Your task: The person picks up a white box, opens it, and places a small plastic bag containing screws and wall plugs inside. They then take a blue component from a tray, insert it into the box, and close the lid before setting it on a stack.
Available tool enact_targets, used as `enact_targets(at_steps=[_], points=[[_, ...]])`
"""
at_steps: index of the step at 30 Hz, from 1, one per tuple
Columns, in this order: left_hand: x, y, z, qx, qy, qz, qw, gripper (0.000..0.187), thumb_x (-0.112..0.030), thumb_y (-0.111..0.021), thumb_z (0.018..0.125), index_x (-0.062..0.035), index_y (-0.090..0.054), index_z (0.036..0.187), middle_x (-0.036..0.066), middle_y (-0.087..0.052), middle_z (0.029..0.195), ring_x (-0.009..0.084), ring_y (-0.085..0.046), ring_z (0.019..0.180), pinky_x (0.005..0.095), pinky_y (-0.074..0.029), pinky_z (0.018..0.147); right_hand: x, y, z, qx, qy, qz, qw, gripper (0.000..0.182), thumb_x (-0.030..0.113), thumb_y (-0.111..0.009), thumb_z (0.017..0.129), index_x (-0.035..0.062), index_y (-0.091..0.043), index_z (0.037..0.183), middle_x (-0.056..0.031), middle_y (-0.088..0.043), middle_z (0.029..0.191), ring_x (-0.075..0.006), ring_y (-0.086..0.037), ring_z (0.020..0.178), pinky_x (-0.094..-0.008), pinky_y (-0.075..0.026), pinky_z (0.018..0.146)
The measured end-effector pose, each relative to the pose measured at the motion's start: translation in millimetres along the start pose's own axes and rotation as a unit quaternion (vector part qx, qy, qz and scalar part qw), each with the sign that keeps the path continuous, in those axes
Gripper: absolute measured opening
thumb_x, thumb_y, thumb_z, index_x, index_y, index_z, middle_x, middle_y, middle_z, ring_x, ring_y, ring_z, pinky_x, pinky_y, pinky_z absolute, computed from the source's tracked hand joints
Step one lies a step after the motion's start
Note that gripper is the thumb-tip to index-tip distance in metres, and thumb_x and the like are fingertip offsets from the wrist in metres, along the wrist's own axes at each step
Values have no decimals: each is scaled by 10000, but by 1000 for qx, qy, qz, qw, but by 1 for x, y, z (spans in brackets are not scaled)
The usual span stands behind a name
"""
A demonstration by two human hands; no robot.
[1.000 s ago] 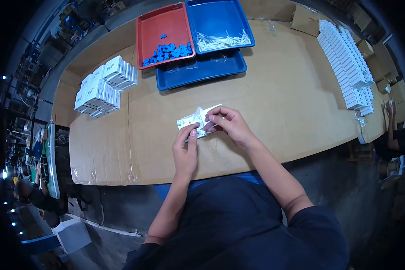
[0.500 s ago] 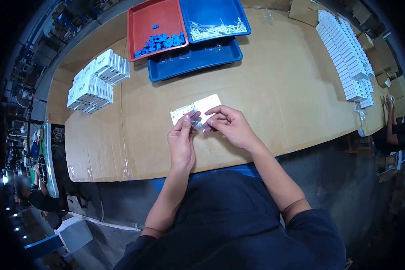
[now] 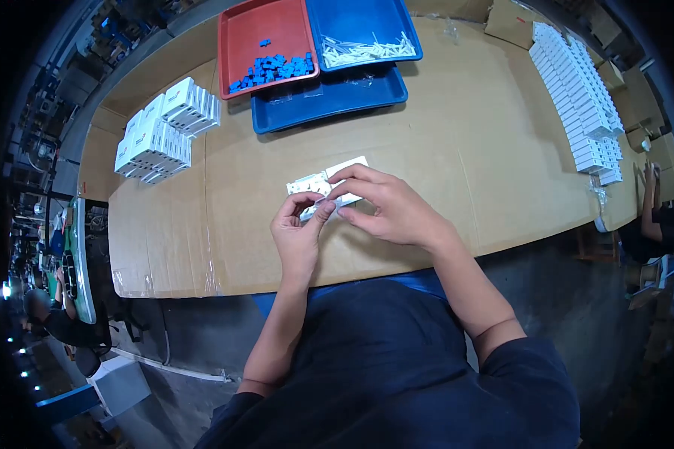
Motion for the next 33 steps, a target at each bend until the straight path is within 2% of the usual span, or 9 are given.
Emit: enact_targets(at_steps=[3, 6, 9, 16, 21, 25, 28, 29, 33], points=[[-1, -1, 3, 15, -6, 42, 999, 216, -4, -818, 889, -4, -700, 1070, 57, -719, 1026, 132, -664, 986, 275, -535, 900, -4, 4, -2, 27, -16, -46, 998, 155, 49, -741, 903, 12, -712, 1051, -108, -678, 1234, -289, -681, 1101, -377, -544, 935], [2, -2, 3, 69, 16, -16, 997, 279, -158, -786, 959, 16, -690, 1155, 75, -724, 1065, 143, -664, 989, 299, -530, 914, -9, 7, -1, 28, -13, -28, 999, 131, 64, -757, 896, 6, -715, 1006, -109, -684, 1239, -288, -690, 1083, -375, -549, 931], [1, -4, 5, 182, 84, -22, 979, 523, -432, -514, 1110, 37, -665, 1285, 94, -733, 1122, 144, -683, 1017, 312, -536, 912, -11, 7, 0, 25, -12, 35, 999, 105, 62, -761, 891, 2, -722, 969, -112, -682, 1282, -286, -687, 1115, -377, -547, 949], [21, 5, 0, 147, 182, -84, 969, 500, -402, -508, 1114, 40, -680, 1272, 91, -748, 1069, 151, -703, 983, 315, -554, 923, -21, -8, 5, 71, -18, 58, 996, 133, 88, -768, 894, 11, -744, 1000, -126, -658, 1369, -301, -669, 1206, -393, -535, 997], [18, 5, 2, 149, 211, -120, 959, 447, -363, -572, 1096, 33, -702, 1258, 99, -756, 1088, 149, -701, 1022, 298, -542, 932, -25, -22, 11, 122, -45, 62, 990, 246, 118, -730, 941, 27, -754, 1168, -153, -586, 1487, -313, -645, 1256, -388, -547, 988], [18, 9, 5, 182, 172, -72, 966, 433, -334, -569, 1098, 43, -684, 1279, 97, -751, 1089, 134, -688, 1027, 291, -530, 956, -28, -27, 20, 203, -91, 80, 972, 241, 172, -671, 988, -4, -762, 1126, -247, -550, 1499, -412, -594, 1311, -418, -511, 1054], [16, 12, 8, 216, 178, -61, 958, 410, -302, -605, 1081, 43, -681, 1288, 95, -753, 1102, 134, -686, 1052, 295, -517, 979, -25, -24, 23, 205, -50, 59, 976, 228, 161, -662, 979, -26, -763, 1063, -265, -576, 1459, -421, -594, 1312, -418, -507, 1055], [23, 15, 9, 212, 191, -74, 956, 390, -281, -623, 1072, 43, -683, 1281, 94, -754, 1103, 138, -689, 1051, 292, -522, 970, -38, -28, 22, 239, -20, 27, 970, 246, 195, -681, 985, -17, -750, 1088, -216, -545, 1521, -366, -608, 1306, -420, -519, 1030], [30, 12, 11, 214, 223, -101, 946, 348, -235, -663, 1050, 41, -688, 1260, 91, -756, 1105, 142, -699, 1031, 279, -537, 931, -32, -23, 24, 258, -16, 9, 966, 284, 250, -703, 972, -4, -758, 1088, -240, -546, 1511, -389, -627, 1268, -426, -524, 1016]])
Point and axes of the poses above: each hand's wrist, its own z-axis towards the middle knuckle, its own y-axis out of the back of the hand, x = y × z, the point moved 3 cm from there along z, towards the middle knuckle
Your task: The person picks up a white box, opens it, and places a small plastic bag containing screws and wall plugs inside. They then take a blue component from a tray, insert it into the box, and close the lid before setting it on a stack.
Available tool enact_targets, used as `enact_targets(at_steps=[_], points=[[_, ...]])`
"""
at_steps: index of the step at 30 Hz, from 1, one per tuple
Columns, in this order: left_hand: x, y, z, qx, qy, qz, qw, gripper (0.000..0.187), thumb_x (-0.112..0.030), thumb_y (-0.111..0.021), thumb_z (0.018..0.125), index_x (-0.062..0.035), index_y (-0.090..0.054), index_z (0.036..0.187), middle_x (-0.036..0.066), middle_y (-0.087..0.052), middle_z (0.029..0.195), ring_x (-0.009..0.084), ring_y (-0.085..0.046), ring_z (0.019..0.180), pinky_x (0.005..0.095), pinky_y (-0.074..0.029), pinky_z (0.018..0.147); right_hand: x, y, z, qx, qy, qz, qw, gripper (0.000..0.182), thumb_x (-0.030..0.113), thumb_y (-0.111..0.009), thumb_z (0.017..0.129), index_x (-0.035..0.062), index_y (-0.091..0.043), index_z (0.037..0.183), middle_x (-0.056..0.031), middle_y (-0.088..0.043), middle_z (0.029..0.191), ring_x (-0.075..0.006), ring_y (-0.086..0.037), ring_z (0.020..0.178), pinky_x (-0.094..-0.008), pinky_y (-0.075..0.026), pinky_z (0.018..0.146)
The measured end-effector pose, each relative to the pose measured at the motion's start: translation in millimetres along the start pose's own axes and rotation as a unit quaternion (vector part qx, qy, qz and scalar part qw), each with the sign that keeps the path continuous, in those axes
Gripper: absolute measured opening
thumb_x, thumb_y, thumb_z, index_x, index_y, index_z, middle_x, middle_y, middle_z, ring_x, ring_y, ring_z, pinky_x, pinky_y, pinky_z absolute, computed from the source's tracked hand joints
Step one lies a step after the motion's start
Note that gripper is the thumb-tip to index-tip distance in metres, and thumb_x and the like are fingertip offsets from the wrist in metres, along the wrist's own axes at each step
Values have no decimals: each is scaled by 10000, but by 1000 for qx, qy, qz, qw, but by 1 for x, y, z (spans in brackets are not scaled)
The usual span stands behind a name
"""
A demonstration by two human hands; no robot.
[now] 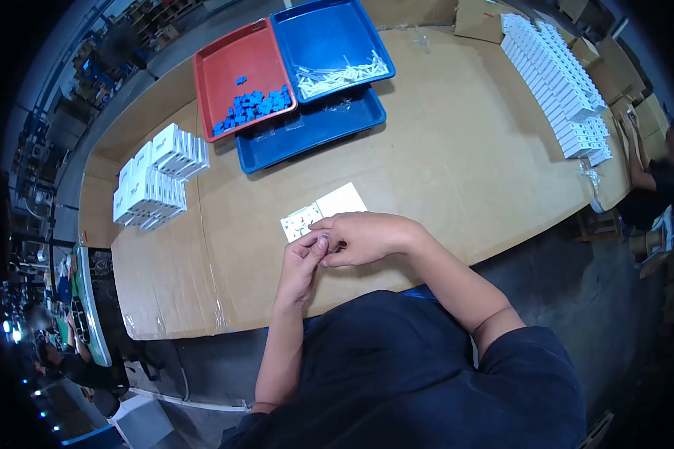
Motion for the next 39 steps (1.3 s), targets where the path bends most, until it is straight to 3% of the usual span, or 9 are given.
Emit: enact_targets(at_steps=[2, 9, 11, 13, 15, 19, 25, 28, 39], points=[[-2, -5, 3, 6, -1, 12, 1000, 354, -247, -666, 1049, 34, -688, 1263, 97, -759, 1104, 142, -703, 1028, 271, -545, 911, 5, 3, -4, -13, -132, 0, 991, 332, 306, -724, 956, 8, -767, 1095, -262, -530, 1518, -400, -651, 1218, -421, -531, 1002], [10, -2, 6, 1, -8, 7, 1000, 367, -327, -593, 1090, 7, -690, 1208, 66, -741, 1023, 115, -677, 916, 278, -538, 821, -17, 15, -8, 7, -62, 37, 997, 398, 339, -747, 948, 11, -752, 1172, -250, -548, 1505, -366, -689, 1168, -411, -539, 986], [13, 2, 4, -8, -2, -16, 1000, 405, -353, -542, 1106, 11, -676, 1222, 70, -725, 1011, 129, -663, 862, 292, -541, 798, -26, 40, -9, -98, 32, 1, 995, 346, 290, -732, 970, 13, -751, 1176, -210, -635, 1421, -282, -712, 1117, -387, -544, 966], [9, 5, 6, -12, -9, -41, 999, 445, -378, -491, 1122, 16, -662, 1237, 75, -709, 999, 143, -649, 807, 306, -543, 775, -49, 89, -2, -201, -75, 131, 968, 264, 209, -702, 992, 10, -756, 1158, -154, -723, 1272, -198, -703, 1054, -352, -547, 941], [14, 7, 0, 4, 39, -160, 986, 490, -404, -417, 1139, 18, -638, 1256, 81, -687, 985, 140, -613, 754, 311, -526, 733, -70, 134, 3, -341, -62, 52, 937, 226, 161, -692, 977, 1, -762, 1121, -85, -759, 983, -141, -671, 916, -313, -547, 848], [20, 2, -4, 18, 36, -169, 985, 515, -418, -404, 1136, 25, -629, 1270, 90, -678, 1010, 144, -596, 746, 320, -516, 720, -133, 215, 13, -456, -145, -132, 868, 225, 157, -651, 961, 24, -766, 1101, -156, -763, 982, -265, -725, 917, -377, -559, 838], [42, 2, -4, 77, 76, -200, 974, 518, -419, -424, 1128, 25, -627, 1300, 90, -673, 1051, 158, -596, 773, 335, -520, 777, -151, 261, 51, -444, -126, -311, 831, 200, 137, -639, 902, 53, -775, 1023, -180, -751, 1034, -363, -705, 1016, -474, -559, 868], [57, 8, -3, 185, 120, -333, 917, 507, -411, -439, 1122, 35, -624, 1277, 98, -678, 1067, 177, -626, 802, 395, -528, 831, -153, 265, 72, -425, -152, -368, 813, 167, 127, -646, 877, 83, -777, 972, -162, -738, 1056, -350, -705, 1044, -488, -566, 893], [58, 12, 5, 159, 136, -356, 911, 510, -437, -454, 1109, 14, -597, 1302, 102, -656, 1091, 194, -608, 853, 402, -504, 873, -168, 281, 108, -334, -214, -399, 827, 148, 135, -648, 882, 125, -770, 966, -142, -688, 1163, -345, -684, 1098, -469, -564, 932]])
Point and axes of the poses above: each hand's wrist, its own z-axis towards the middle knuckle, its own y-axis out of the back of the hand, x = y × z, the point moved 3 cm from there along z, towards the middle knuckle
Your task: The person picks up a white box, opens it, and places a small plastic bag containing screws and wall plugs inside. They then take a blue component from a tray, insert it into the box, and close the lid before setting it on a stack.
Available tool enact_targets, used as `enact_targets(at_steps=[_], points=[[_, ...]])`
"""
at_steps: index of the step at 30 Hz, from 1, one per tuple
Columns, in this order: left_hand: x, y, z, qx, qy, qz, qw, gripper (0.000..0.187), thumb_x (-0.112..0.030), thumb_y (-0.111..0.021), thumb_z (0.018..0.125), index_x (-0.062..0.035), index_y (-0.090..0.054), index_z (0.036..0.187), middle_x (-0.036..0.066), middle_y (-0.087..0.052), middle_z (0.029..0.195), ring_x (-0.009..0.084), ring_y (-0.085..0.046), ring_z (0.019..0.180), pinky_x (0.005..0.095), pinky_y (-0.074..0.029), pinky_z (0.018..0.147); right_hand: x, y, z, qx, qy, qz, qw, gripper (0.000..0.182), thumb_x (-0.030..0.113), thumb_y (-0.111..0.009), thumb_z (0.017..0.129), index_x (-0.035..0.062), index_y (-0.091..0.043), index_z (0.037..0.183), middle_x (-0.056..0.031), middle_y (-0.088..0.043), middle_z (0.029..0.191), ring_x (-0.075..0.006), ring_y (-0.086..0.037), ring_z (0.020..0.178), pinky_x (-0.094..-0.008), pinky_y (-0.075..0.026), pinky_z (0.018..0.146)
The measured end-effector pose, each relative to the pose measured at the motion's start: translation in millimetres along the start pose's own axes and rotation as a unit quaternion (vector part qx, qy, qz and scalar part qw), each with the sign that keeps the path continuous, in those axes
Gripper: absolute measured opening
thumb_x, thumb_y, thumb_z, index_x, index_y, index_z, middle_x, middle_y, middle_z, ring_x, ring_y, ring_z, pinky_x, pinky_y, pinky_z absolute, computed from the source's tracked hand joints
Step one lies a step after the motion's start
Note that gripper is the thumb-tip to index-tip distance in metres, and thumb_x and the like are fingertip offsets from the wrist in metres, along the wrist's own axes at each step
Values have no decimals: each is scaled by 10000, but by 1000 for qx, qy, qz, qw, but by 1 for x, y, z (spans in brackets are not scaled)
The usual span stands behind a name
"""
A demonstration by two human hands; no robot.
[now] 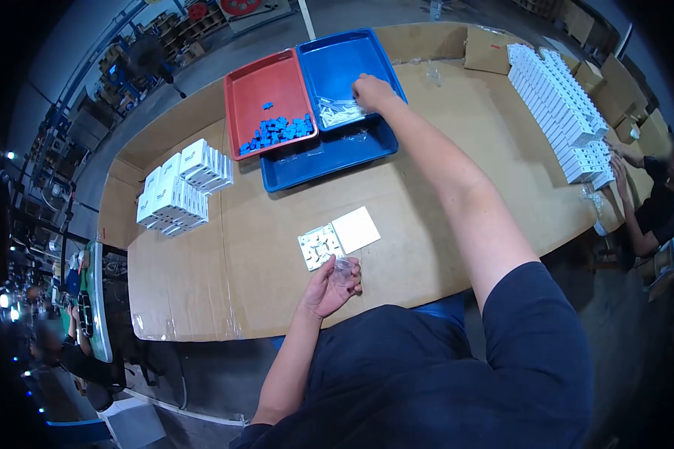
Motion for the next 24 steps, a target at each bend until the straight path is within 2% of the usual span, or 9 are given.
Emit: enact_targets(at_steps=[2, 7, 14, 16, 19, 21, 22, 23, 24], points=[[0, -1, 3, -2, 3, 2, 1000, 514, -432, -459, 1108, 21, -593, 1308, 104, -660, 1103, 193, -618, 860, 403, -510, 882, 13, 1, -1, -34, 36, 51, 997, 133, 141, -650, 888, 124, -763, 955, -130, -681, 1141, -334, -669, 1116, -448, -554, 948], [1, -2, 2, -3, 5, 2, 1000, 522, -425, -459, 1110, 33, -583, 1326, 106, -666, 1107, 188, -631, 875, 399, -516, 887, 32, -10, 0, 6, 50, 70, 996, 128, 143, -674, 873, 126, -764, 963, -118, -691, 1121, -325, -667, 1120, -441, -551, 945], [0, -7, 2, -6, -2, 13, 1000, 519, -407, -454, 1119, 47, -583, 1336, 83, -664, 1081, 170, -617, 847, 375, -532, 886, 38, -18, 14, 33, 15, -1, 999, 170, 163, -705, 847, 112, -773, 994, -130, -712, 1182, -340, -685, 1131, -465, -558, 959], [1, -8, 2, -4, 5, 18, 1000, 531, -409, -458, 1118, 39, -565, 1381, 78, -660, 1089, 166, -617, 851, 368, -530, 886, 42, -25, 11, 44, -1, -10, 999, 178, 168, -704, 850, 107, -772, 1003, -136, -713, 1196, -340, -685, 1143, -467, -557, 966], [0, -15, 0, -7, -5, 28, 1000, 557, -419, -463, 1115, 30, -535, 1436, 76, -655, 1101, 165, -617, 855, 360, -528, 885, 43, -21, 11, 2, -26, -11, 1000, 166, 155, -703, 839, 101, -779, 976, -159, -732, 1151, -372, -689, 1138, -494, -562, 951], [2, -14, 0, -1, -7, 23, 1000, 588, -435, -452, 1116, 36, -506, 1464, 94, -668, 1126, 180, -634, 874, 377, -526, 894, 36, -17, 9, 1, -53, 104, 993, 142, 169, -732, 847, 73, -786, 937, -141, -764, 1018, -327, -740, 968, -446, -590, 825], [1, -14, -1, 5, -15, 26, 1000, 620, -451, -440, 1117, 42, -477, 1491, 112, -680, 1151, 195, -651, 893, 395, -525, 903, 33, -18, 6, 1, -56, 103, 993, 142, 169, -732, 847, 73, -786, 937, -141, -764, 1018, -327, -740, 968, -446, -590, 825], [1, -10, -2, 10, -15, 32, 999, 627, -466, -434, 1116, 32, -476, 1496, 107, -681, 1164, 204, -655, 932, 394, -526, 914, 30, -17, 4, -14, -87, 291, 953, 137, 179, -749, 857, 60, -787, 914, -110, -765, 956, -256, -720, 871, -387, -571, 743], [1, -8, -2, 14, -16, 37, 999, 627, -466, -434, 1116, 32, -476, 1496, 107, -681, 1164, 204, -655, 932, 394, -526, 914, 27, -11, 7, -32, -111, 468, 876, 146, 189, -767, 866, 47, -788, 891, -79, -766, 894, -185, -700, 773, -327, -552, 660]])
Point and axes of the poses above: each hand's wrist, its own z-axis towards the middle knuckle, its own y-axis out of the back of the hand, x = y × z, the point moved 3 cm from there along z, towards the middle knuckle
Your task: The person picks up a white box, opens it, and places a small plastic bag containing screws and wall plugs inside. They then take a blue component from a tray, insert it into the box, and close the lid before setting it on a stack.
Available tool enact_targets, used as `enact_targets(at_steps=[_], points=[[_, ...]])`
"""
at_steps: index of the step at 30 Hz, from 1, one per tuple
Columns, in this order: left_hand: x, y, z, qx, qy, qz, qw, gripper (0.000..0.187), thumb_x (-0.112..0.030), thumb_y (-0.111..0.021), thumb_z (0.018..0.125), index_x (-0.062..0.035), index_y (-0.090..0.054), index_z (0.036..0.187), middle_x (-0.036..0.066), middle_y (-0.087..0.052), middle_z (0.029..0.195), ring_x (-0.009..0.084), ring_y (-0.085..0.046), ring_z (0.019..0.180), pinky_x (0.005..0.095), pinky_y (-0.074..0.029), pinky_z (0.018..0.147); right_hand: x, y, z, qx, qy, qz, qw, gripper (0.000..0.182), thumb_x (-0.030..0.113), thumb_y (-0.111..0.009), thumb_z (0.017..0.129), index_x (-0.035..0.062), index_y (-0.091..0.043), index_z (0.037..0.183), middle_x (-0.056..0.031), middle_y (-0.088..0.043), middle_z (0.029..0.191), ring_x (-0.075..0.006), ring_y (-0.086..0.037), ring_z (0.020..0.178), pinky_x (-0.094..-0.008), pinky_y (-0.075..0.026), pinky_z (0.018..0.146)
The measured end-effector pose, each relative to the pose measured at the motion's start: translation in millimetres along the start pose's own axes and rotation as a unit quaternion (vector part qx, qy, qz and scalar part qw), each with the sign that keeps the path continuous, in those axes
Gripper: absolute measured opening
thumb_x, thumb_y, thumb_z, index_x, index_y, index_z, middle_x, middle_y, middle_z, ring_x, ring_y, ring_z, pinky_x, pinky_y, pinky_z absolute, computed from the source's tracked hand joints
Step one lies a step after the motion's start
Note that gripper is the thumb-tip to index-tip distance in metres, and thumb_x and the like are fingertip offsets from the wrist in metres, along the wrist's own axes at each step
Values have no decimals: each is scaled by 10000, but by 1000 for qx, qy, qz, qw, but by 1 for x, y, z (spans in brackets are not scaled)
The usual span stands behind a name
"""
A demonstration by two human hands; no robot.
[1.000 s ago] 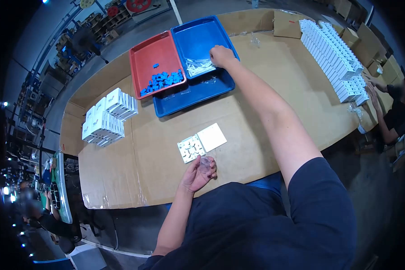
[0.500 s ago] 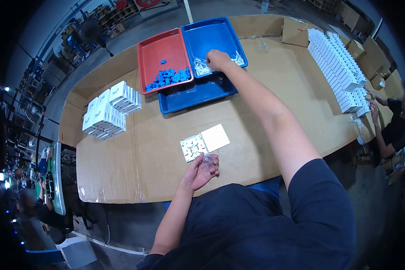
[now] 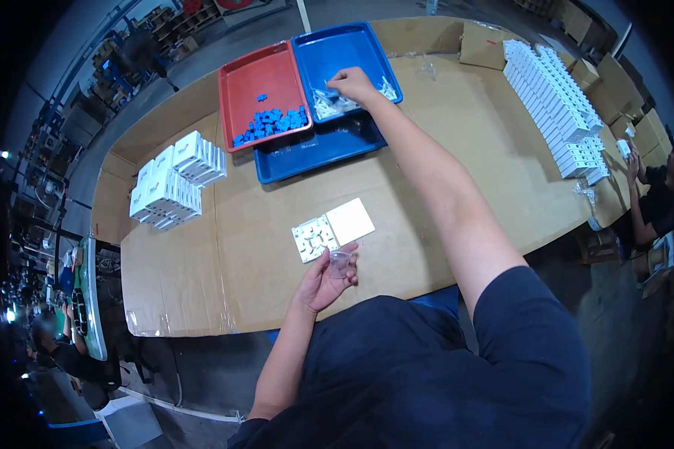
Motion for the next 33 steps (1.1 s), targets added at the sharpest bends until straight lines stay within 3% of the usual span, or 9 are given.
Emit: enact_targets(at_steps=[1, 2, 4, 10, 13, 18, 24, 29, 33], points=[[1, 3, -1, -12, -3, 6, 1000, 632, -471, -426, 1118, 24, -465, 1509, 107, -681, 1172, 209, -657, 942, 394, -526, 916, 18, 6, -22, 39, -40, 133, 990, 156, 197, -780, 898, 42, -786, 908, -28, -744, 865, -61, -593, 697, -220, -456, 587], [1, 6, 0, -24, -4, 10, 1000, 638, -476, -418, 1119, 17, -455, 1522, 106, -680, 1181, 214, -659, 951, 394, -526, 918, 36, 11, -43, 71, -75, 215, 971, 136, 149, -713, 967, 22, -738, 1007, -34, -761, 974, -47, -542, 692, -209, -419, 611], [-3, -1, 3, -26, -15, 31, 999, 605, -460, -416, 1124, 6, -471, 1507, 111, -679, 1194, 226, -665, 968, 396, -542, 924, 45, 18, -71, 87, -73, 309, 944, 115, 145, -699, 982, 41, -709, 1031, -18, -711, 906, -50, -505, 669, -205, -387, 594], [-28, -42, 15, -101, -144, -14, 984, 550, -441, -476, 1112, -5, -523, 1443, 110, -676, 1210, 221, -686, 991, 370, -580, 912, 31, 15, -202, 111, -70, 366, 921, 57, 113, -681, 983, 60, -679, 1005, 38, -535, 755, -48, -431, 628, -220, -326, 555], [-33, -54, 12, -103, -138, 3, 985, 566, -485, -456, 1110, -22, -555, 1421, 97, -700, 1196, 223, -687, 984, 375, -569, 926, 26, 2, -266, 98, -81, 373, 919, 116, 87, -737, 936, 56, -705, 1043, 39, -590, 762, -41, -483, 634, -230, -372, 554], [-32, -65, 12, -128, -122, 47, 983, 581, -503, -429, 1114, -24, -578, 1408, 94, -719, 1198, 219, -687, 1003, 372, -559, 932, 38, 2, -317, 78, -73, 254, 961, 192, 85, -763, 932, 26, -747, 1113, 28, -665, 801, -43, -547, 673, -221, -420, 587], [-27, -76, 10, -163, -116, 136, 970, 529, -448, -518, 1099, 7, -605, 1353, 120, -719, 1163, 221, -708, 1018, 353, -569, 917, 77, 8, -322, 142, -39, 150, 978, 59, 68, -788, 910, 37, -771, 956, 54, -647, 794, -11, -506, 670, -201, -399, 606], [-25, -73, 4, -170, -122, 120, 971, 503, -450, -536, 1092, 3, -625, 1291, 128, -726, 1122, 231, -710, 1025, 368, -581, 899, 95, -5, -309, 264, 107, 15, 959, 108, 64, -789, 878, 40, -770, 981, -8, -692, 923, -105, -589, 765, -274, -467, 672], [-24, -64, 1, -173, -126, 119, 970, 491, -473, -489, 1104, -43, -613, 1307, 119, -725, 1170, 230, -719, 1021, 378, -587, 906, 104, -14, -303, 333, 127, -6, 934, 149, 104, -758, 889, 47, -785, 1025, -58, -719, 1087, -200, -659, 902, -333, -538, 803]])
Point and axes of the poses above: each hand's wrist, its own z-axis towards the middle knuckle, its own y-axis out of the back of the hand, x = y × z, the point moved 3 cm from there along z, towards the middle knuckle
